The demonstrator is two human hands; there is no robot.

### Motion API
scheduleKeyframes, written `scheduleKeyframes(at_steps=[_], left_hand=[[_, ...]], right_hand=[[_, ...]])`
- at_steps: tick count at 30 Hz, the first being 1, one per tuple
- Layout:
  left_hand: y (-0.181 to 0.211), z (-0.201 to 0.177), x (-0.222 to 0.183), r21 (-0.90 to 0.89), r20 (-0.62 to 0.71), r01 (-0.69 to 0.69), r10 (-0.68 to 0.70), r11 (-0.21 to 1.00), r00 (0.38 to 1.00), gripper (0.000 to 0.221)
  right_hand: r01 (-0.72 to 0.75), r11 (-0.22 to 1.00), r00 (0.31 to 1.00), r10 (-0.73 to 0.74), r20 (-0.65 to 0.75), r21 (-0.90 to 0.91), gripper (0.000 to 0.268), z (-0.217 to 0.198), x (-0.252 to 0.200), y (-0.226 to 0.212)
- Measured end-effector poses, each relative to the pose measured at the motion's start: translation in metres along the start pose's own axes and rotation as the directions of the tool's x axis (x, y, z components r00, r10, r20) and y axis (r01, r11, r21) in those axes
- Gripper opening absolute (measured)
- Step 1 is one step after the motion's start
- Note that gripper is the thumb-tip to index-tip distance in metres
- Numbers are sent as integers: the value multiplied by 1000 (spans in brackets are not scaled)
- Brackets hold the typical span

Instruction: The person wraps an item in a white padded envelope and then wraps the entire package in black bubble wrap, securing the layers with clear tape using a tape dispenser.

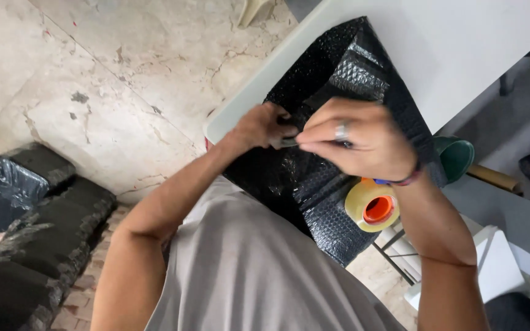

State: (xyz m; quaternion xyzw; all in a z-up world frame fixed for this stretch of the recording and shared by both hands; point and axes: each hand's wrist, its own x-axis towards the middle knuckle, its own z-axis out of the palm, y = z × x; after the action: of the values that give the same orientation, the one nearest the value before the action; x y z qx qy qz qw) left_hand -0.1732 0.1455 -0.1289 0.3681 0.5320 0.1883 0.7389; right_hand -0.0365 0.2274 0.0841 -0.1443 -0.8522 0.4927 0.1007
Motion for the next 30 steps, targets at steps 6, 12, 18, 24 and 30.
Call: scheduleKeyframes(at_steps=[6,12,18,24,30], left_hand=[[-21,-34,56,263,-343,165,-68,951,937,50],[-94,10,157,637,-371,270,-20,722,928,64],[-122,23,198,383,-270,179,-76,906,960,46],[-82,54,148,224,-89,21,-1,974,996,41],[-39,55,86,-29,-26,20,-21,999,999,51]], right_hand=[[-325,945,934,312,173,48,28,-49,-28,98],[-800,523,364,813,455,-294,79,-11,-1,123],[-820,446,271,855,442,-359,75,-1,-9,151],[-825,434,257,859,444,-363,73,-1,-10,168],[-830,457,292,844,450,-319,59,-2,-18,190]])
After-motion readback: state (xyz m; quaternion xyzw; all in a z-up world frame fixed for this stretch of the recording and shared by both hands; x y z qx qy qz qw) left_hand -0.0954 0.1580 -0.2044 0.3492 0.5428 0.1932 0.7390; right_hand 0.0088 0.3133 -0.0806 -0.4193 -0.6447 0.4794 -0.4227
